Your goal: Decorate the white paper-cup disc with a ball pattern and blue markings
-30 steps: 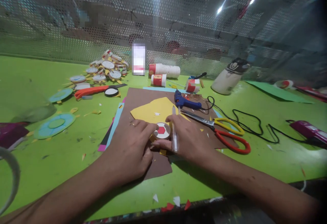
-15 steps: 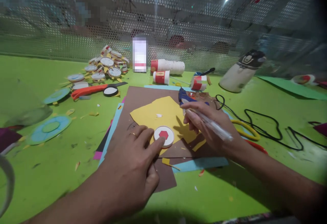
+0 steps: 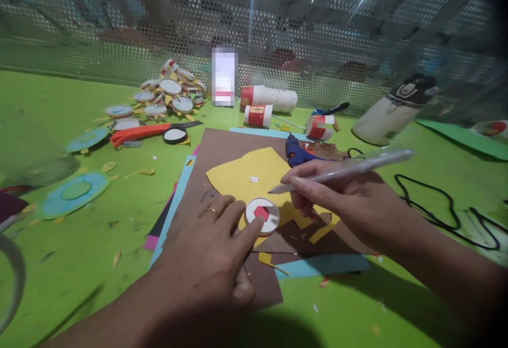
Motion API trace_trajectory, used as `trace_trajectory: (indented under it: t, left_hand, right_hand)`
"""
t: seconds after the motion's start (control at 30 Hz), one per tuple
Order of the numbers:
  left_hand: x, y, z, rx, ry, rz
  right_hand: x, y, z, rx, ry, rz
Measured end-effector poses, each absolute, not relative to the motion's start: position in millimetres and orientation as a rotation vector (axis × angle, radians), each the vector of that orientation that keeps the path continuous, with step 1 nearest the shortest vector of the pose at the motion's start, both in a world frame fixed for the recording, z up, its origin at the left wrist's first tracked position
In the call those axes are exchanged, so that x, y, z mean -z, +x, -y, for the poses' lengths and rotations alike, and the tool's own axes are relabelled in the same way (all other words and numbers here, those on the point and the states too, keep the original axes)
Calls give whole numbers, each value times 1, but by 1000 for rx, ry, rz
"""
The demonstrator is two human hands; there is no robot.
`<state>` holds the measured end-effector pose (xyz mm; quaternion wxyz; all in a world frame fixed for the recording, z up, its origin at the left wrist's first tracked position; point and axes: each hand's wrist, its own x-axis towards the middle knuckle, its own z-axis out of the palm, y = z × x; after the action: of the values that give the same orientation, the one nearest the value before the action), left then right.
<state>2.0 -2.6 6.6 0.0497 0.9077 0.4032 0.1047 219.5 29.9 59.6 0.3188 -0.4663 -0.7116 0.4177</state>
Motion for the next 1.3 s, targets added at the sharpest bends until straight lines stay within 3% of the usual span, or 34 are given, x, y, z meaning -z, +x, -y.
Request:
trace_trajectory:
  t: [0.13, 0.67, 1.3]
  left_hand:
    - [-3, 1, 0, -351, 2778, -1217]
    - [23, -2, -3, -568, 2869, -1154]
    - [1, 1, -2, -336, 2790, -1187]
  right_hand:
    - [-58, 207, -35, -1225, -1211, 1876]
    - [-31, 194, -38, -1078, -1148, 1918]
    - [-31, 196, -39, -964, -1159, 2034]
